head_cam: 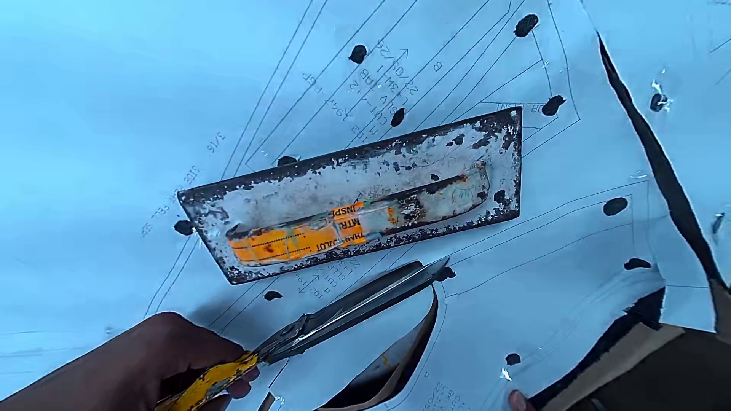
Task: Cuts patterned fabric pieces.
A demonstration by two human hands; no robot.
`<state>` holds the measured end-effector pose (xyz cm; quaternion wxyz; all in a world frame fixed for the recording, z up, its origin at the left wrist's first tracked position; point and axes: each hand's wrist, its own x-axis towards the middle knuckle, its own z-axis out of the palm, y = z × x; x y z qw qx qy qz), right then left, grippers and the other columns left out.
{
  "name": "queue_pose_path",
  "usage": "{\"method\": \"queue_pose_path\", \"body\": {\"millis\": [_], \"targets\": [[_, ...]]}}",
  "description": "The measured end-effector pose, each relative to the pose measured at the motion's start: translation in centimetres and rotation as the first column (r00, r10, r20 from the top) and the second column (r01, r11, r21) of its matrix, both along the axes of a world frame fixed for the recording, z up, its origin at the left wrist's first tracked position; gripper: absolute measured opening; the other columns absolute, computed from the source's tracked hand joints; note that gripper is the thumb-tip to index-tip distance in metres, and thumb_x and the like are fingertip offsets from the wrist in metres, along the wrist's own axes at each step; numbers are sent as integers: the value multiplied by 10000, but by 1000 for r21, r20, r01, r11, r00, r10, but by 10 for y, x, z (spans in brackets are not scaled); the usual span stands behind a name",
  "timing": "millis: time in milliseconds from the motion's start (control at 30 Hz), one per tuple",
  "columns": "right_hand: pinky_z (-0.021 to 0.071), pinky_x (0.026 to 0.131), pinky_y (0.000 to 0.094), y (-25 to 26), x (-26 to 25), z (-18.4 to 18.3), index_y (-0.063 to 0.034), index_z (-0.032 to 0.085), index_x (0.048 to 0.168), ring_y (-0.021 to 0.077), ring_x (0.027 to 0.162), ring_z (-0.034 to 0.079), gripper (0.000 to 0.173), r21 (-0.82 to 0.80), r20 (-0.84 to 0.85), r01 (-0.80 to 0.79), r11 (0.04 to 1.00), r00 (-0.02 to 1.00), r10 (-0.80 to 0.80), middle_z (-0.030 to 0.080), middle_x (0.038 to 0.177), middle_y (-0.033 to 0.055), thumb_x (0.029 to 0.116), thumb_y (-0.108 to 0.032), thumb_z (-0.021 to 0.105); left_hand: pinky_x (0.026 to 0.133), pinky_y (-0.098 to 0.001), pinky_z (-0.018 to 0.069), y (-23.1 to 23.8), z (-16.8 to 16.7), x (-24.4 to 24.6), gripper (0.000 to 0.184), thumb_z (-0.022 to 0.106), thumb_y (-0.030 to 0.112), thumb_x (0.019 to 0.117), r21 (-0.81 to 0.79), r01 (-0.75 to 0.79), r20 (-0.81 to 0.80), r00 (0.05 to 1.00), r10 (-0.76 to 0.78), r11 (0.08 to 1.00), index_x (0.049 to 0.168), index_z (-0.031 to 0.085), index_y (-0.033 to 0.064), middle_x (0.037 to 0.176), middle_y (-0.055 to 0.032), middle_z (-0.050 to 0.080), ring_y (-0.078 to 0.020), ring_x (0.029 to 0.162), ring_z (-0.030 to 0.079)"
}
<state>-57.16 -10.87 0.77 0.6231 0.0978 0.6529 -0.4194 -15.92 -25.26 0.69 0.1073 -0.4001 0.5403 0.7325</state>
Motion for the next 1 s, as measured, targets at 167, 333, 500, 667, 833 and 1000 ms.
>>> {"method": "queue_pose_path", "body": {"millis": [167,333,500,667,833,1000], "targets": [[636,854,319,1,-1,0,-133,709,1028,120,883,769,278,15,-11,2,1000,1000,-2,795,952,31,807,-4,816,586,-240,523,7,-11,4,283,658,232,918,-39,-28,-36,999,26,999,988,766,-20,905,-101,773,-75,700,683],[620,905,311,10,-7,-5,-113,733,1079,112,945,762,273,-23,3,-30,999,1000,30,793,1013,23,829,-28,802,612,-265,530,-7,2,-12,227,660,93,901,14,-31,15,999,31,999,985,741,-101,911,-180,761,-133,704,690],[632,869,326,2,-3,-1,-117,703,1042,124,897,768,282,20,9,13,1000,1000,-13,793,969,44,812,6,809,644,-279,561,1,-4,-1,281,659,182,916,-5,-17,-5,1000,17,1000,1018,749,-64,929,-156,768,-132,762,722],[623,895,311,7,-5,-5,-113,726,1068,112,928,765,279,-9,15,-9,1000,1000,9,794,1000,29,821,-8,804,627,-326,535,-5,7,-16,255,659,109,890,26,-28,52,998,26,999,1013,736,-100,948,-207,754,-191,715,685],[621,905,314,9,-7,-8,-108,731,1071,112,940,763,277,-25,22,-13,1000,1000,13,793,1013,30,822,-5,799,617,-261,537,7,-5,-1,292,664,241,927,-54,-32,-2,999,32,998,1016,764,-18,940,-113,776,-97,738,700],[621,902,309,8,-6,-8,-114,733,1070,108,938,763,280,-21,19,-11,1000,1000,11,794,1010,23,819,-11,804,613,-231,541,6,-7,-2,271,649,199,917,-70,-45,-17,999,44,997,994,765,-33,926,-120,778,-84,748,717]]}}
